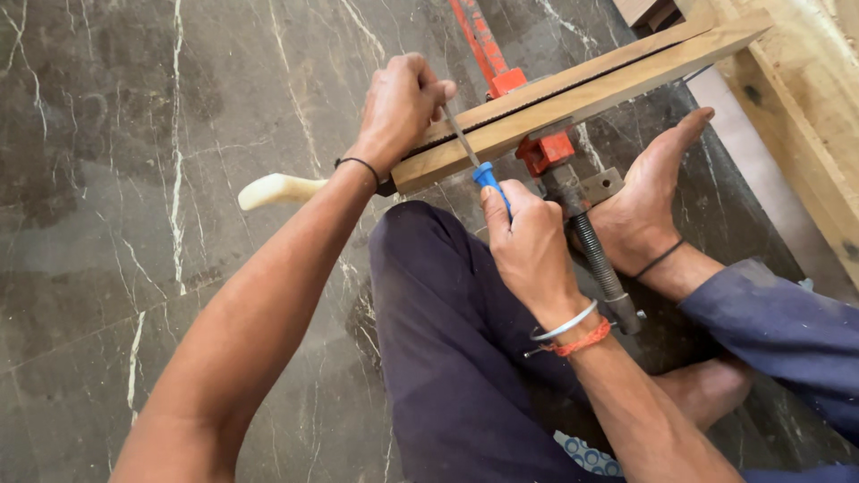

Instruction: The person sits on the floor holding a red bar clamp with a wooden piece secured in it, and uses a file to repeatedly file the edge of the wood, steadying the clamp with one hand while moving the file back and forth with the other.

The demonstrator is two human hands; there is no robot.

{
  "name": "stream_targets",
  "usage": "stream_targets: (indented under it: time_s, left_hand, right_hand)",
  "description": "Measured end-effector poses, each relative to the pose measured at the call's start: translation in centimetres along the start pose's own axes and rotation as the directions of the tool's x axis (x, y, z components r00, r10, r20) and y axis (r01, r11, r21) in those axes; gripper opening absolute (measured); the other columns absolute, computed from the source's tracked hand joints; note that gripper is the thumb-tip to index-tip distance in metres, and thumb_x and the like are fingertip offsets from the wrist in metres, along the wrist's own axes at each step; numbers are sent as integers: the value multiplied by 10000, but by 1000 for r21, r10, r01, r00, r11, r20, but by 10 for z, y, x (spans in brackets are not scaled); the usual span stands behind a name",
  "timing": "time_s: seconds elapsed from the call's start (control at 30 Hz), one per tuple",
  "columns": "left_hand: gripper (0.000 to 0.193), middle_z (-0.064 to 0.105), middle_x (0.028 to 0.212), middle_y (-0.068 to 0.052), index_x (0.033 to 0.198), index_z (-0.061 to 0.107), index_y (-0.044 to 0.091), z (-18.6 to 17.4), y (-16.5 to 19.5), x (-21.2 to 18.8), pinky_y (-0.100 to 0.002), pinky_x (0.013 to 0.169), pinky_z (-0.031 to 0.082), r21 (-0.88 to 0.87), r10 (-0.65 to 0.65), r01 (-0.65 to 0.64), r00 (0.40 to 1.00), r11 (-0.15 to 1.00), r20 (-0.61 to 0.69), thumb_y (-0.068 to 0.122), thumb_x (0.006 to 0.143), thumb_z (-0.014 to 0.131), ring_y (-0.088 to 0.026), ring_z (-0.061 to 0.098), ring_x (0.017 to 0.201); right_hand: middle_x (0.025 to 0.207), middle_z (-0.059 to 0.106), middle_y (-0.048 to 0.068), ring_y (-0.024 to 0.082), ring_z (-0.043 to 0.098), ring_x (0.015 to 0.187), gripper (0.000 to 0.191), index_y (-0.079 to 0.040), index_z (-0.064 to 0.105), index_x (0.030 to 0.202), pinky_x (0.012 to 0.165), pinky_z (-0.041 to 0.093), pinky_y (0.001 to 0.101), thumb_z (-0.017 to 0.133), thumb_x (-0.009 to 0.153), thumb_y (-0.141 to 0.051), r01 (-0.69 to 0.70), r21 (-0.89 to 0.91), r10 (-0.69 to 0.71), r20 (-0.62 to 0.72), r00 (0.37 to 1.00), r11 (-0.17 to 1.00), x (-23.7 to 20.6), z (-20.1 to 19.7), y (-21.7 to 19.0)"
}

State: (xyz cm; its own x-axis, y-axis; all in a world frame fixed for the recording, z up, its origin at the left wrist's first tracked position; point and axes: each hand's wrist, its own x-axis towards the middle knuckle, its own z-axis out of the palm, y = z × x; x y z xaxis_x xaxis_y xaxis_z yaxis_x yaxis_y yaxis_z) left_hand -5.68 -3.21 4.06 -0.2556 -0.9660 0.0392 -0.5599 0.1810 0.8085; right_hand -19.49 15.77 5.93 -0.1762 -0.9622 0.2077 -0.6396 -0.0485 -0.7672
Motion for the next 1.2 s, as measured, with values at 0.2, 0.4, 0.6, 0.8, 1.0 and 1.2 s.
stream_targets:
  time_s: [0.2, 0.4, 0.6, 0.8, 1.0, 1.2]
  left_hand:
    - [259, 724, 691, -95, 766, 709, 46, 12, -12, -12, -397, 624, 545, 91, 124, -123, 992, 988, -8, 267, 838, 824, -247, 719, 657]
    - [149, 768, 744, -67, 789, 699, 47, 16, -18, 1, -377, 657, 576, 38, 140, -139, 990, 990, -15, 165, 881, 700, -224, 756, 698]
    - [226, 746, 698, -89, 778, 669, 26, 1, -11, 15, -396, 620, 579, 5, 32, -32, 998, 999, 46, 216, 892, 712, -242, 755, 669]
    - [230, 728, 696, -131, 727, 700, 40, 21, -19, -12, -444, 582, 520, 114, 203, -196, 978, 974, -52, 223, 830, 795, -298, 696, 648]
    - [267, 741, 675, -93, 745, 689, 60, -6, 1, 22, -412, 640, 570, 47, -67, 67, 998, 997, 6, 283, 884, 732, -274, 757, 669]
    - [258, 725, 780, -172, 777, 688, 55, 18, -5, -20, -467, 712, 540, 73, 84, -82, 996, 994, -21, 283, 837, 793, -355, 704, 781]
  right_hand:
    - [705, 591, 252, 461, 629, 718, 252, 11, 600, 906, 553, 437, 495, 557, 1055, -189, -76, -20, 76, 24, 997, 997, -20, -10, -16]
    - [732, 611, 252, 468, 623, 736, 262, 7, 586, 862, 602, 443, 514, 550, 1063, -157, 40, -55, -41, -1, 999, 998, -5, -2, -5]
    - [709, 596, 259, 469, 621, 727, 264, 6, 573, 863, 591, 436, 516, 558, 1069, -159, 57, -63, -58, -10, 998, 996, 5, 11, -1]
    - [676, 575, 259, 465, 613, 681, 243, 7, 576, 876, 563, 424, 518, 556, 1042, -171, -114, -63, 116, 32, 993, 992, -23, -9, -10]
    - [731, 597, 266, 475, 611, 716, 274, 14, 578, 880, 584, 435, 511, 556, 1080, -171, 58, -32, -59, -16, 998, 998, 25, 16, 0]
    - [717, 596, 270, 481, 613, 714, 268, 13, 574, 859, 556, 424, 522, 549, 1045, -179, -39, -67, 40, 17, 999, 997, -30, -7, 3]
